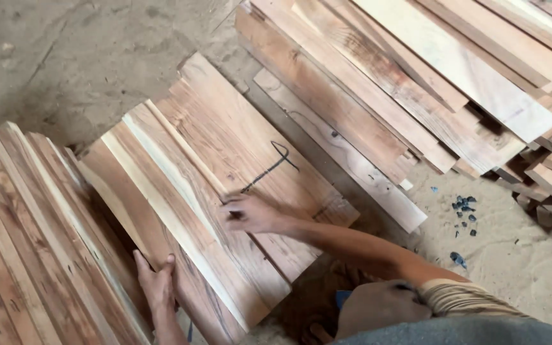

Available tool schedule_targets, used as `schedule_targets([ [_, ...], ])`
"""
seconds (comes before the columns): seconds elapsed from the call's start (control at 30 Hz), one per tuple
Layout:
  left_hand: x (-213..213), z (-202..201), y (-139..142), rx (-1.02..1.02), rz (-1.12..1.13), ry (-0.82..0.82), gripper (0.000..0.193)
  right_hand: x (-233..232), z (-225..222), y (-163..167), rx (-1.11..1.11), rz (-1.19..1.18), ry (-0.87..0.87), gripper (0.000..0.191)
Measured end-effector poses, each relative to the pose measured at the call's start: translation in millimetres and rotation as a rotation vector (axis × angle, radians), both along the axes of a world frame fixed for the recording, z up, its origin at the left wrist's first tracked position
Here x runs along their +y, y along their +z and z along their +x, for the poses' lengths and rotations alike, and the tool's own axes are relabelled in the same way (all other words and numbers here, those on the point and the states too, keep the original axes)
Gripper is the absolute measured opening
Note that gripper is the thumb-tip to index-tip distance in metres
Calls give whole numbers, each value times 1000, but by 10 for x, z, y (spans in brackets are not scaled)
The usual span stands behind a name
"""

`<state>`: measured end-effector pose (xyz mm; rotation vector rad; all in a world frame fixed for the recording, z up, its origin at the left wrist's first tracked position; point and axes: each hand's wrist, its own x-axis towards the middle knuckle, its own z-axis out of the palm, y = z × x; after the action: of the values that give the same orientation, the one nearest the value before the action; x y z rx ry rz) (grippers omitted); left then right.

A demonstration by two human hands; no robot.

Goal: The person sorts through stacks of wooden boards on the workshop floor, pulls out boards and lays them flat, and aligns them edge to edge. The person uses a tape measure to measure a board and marks a line on it with a pencil, then continues arranging and stacking the boards.

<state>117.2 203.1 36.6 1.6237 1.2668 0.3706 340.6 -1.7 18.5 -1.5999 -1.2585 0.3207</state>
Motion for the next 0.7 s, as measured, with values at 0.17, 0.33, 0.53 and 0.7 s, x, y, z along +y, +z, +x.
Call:
schedule_targets([
  [0.17,-76,-43,-224,250,282,60,86,-1561,643,139,-310,-42,-559,19],
  [0.33,-157,-25,-447,251,461,77,82,-3034,1253,548,-725,-503,-998,44],
  [0.53,-265,-9,-371,326,544,122,76,-3199,1371,748,-1184,-1117,-771,59],
  [0.7,-271,15,-311,355,523,122,74,-3242,1374,817,-923,-1028,-666,50],
])
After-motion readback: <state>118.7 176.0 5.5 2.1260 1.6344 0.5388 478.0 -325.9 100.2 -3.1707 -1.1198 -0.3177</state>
